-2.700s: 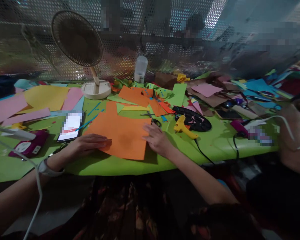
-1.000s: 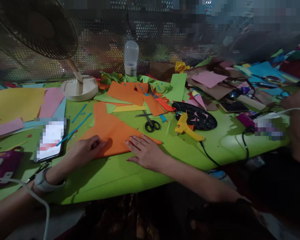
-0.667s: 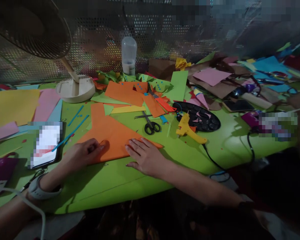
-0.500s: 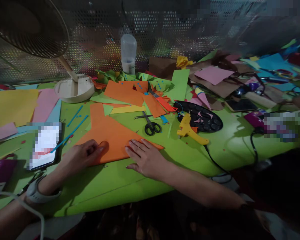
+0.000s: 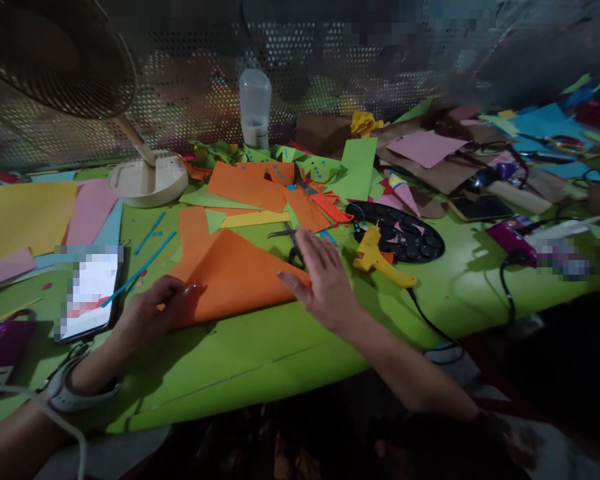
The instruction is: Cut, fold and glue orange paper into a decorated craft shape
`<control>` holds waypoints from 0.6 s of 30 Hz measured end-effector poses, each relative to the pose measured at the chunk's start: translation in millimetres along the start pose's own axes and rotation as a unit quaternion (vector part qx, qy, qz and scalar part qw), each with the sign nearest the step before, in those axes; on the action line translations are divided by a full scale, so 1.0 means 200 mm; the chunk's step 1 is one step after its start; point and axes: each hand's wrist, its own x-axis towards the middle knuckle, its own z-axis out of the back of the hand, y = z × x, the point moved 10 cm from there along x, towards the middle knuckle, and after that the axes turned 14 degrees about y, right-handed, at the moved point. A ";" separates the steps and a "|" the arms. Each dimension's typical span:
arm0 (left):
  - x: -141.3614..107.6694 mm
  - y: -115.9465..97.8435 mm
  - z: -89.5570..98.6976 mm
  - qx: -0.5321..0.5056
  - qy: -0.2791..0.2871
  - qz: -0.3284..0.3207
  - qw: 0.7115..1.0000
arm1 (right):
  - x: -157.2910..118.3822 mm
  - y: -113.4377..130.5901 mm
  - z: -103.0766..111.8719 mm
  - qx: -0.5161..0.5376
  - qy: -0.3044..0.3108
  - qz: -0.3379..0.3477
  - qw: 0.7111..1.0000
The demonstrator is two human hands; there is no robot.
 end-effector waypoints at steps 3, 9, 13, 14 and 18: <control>-0.08 -0.05 0.15 0.007 -0.148 -0.074 0.986 | 0.01 -0.14 0.10 0.212 -0.053 -0.032 0.975; -0.18 -0.01 0.28 0.014 -0.307 -0.091 0.947 | 0.09 -0.18 -0.06 0.462 0.065 0.029 0.884; -0.18 0.02 0.28 0.006 -0.312 -0.124 0.942 | 0.14 -0.15 -0.15 0.483 0.098 0.072 0.867; -0.17 0.01 0.27 0.000 -0.289 -0.143 0.947 | 0.15 -0.13 -0.13 0.479 0.088 0.090 0.869; -0.16 -0.12 0.19 -0.019 -0.135 -0.301 0.944 | 0.13 -0.11 -0.06 0.430 0.078 0.084 0.896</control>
